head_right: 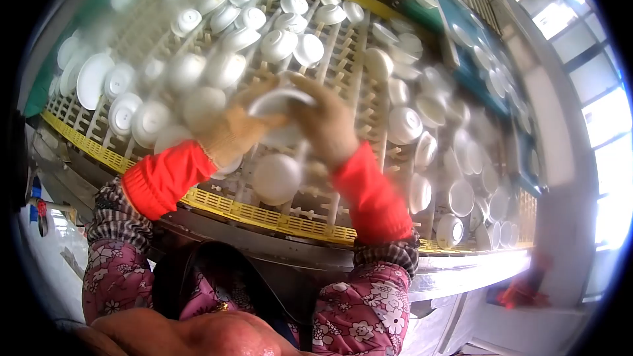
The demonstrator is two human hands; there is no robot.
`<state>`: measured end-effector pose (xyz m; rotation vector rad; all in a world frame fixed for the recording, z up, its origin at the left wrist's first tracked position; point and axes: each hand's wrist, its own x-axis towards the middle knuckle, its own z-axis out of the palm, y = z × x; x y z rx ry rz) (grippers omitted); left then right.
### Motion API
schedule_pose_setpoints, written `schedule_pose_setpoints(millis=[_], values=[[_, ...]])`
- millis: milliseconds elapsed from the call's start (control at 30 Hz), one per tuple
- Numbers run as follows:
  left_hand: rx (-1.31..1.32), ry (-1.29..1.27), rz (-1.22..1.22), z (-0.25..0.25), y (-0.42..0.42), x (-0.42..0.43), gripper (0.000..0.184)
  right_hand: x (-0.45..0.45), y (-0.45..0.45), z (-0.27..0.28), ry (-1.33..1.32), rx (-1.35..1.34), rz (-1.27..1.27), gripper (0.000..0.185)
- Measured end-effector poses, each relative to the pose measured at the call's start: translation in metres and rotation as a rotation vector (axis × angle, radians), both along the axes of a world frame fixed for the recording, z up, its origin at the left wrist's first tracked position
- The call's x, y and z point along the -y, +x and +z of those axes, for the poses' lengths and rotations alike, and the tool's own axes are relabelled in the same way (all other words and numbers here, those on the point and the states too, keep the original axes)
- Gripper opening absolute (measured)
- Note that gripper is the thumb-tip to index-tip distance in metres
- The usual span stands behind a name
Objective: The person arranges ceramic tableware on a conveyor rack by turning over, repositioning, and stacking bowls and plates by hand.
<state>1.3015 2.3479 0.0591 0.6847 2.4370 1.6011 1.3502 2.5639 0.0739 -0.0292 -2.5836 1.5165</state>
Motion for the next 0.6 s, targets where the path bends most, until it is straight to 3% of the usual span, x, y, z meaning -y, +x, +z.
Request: schedule_pose_setpoints(millis=[33, 100, 133, 167, 200, 267, 333, 367, 400, 433, 467, 533, 600], values=[[0.214, -0.046, 0.027, 0.005, 0.001, 0.002, 0.045, -0.002, -0.002, -0.005, -0.091, -0.034, 0.214, 0.048], [0.168, -0.064, -0.123, -0.008, -0.008, 0.014, 0.035, -0.034, -0.019, -0.014, -0.152, -0.088, 0.557, 0.055], [0.147, -0.073, -0.179, -0.021, -0.013, 0.023, 0.031, -0.063, -0.023, -0.027, -0.177, -0.149, 0.365, 0.051], [-0.143, 0.058, -0.174, -0.036, -0.013, 0.028, 0.034, -0.092, -0.030, -0.024, -0.076, -0.192, 0.128, 0.048], [-0.169, 0.111, -0.189, -0.036, -0.021, 0.032, 0.036, -0.121, -0.036, -0.022, 0.009, -0.202, -0.109, 0.045], [-0.109, 0.057, -0.085, -0.012, -0.036, 0.036, 0.038, -0.209, -0.041, -0.041, 0.847, -0.227, -0.501, 0.057], [0.057, 0.226, 0.092, 0.016, -0.052, 0.038, 0.037, -0.289, -0.027, -0.058, 1.152, 0.157, -0.364, 0.046], [-0.162, 0.137, 0.113, 0.016, -0.073, 0.050, 0.037, -0.342, -0.023, -0.083, 1.348, 0.358, -0.248, 0.045], [-0.382, 0.044, 0.164, 0.016, -0.095, 0.061, 0.038, -0.340, -0.012, -0.082, 1.174, 0.329, -0.338, 0.054], [-0.537, 0.126, 0.240, -0.004, -0.136, 0.067, 0.041, -0.336, 0.000, -0.080, 0.999, 0.283, -0.424, 0.063], [-0.794, -0.038, 0.332, -0.005, -0.169, 0.084, 0.042, -0.327, 0.001, -0.075, 0.976, 0.307, -0.479, 0.062], [-0.795, -0.314, 0.499, 0.005, -0.215, 0.117, 0.047, -0.310, 0.007, -0.069, 0.934, 0.361, -0.592, 0.061], [-0.475, -0.800, 0.488, 0.039, -0.206, 0.127, 0.064, -0.341, 0.006, -0.089, 1.098, 0.323, -0.463, 0.052]])
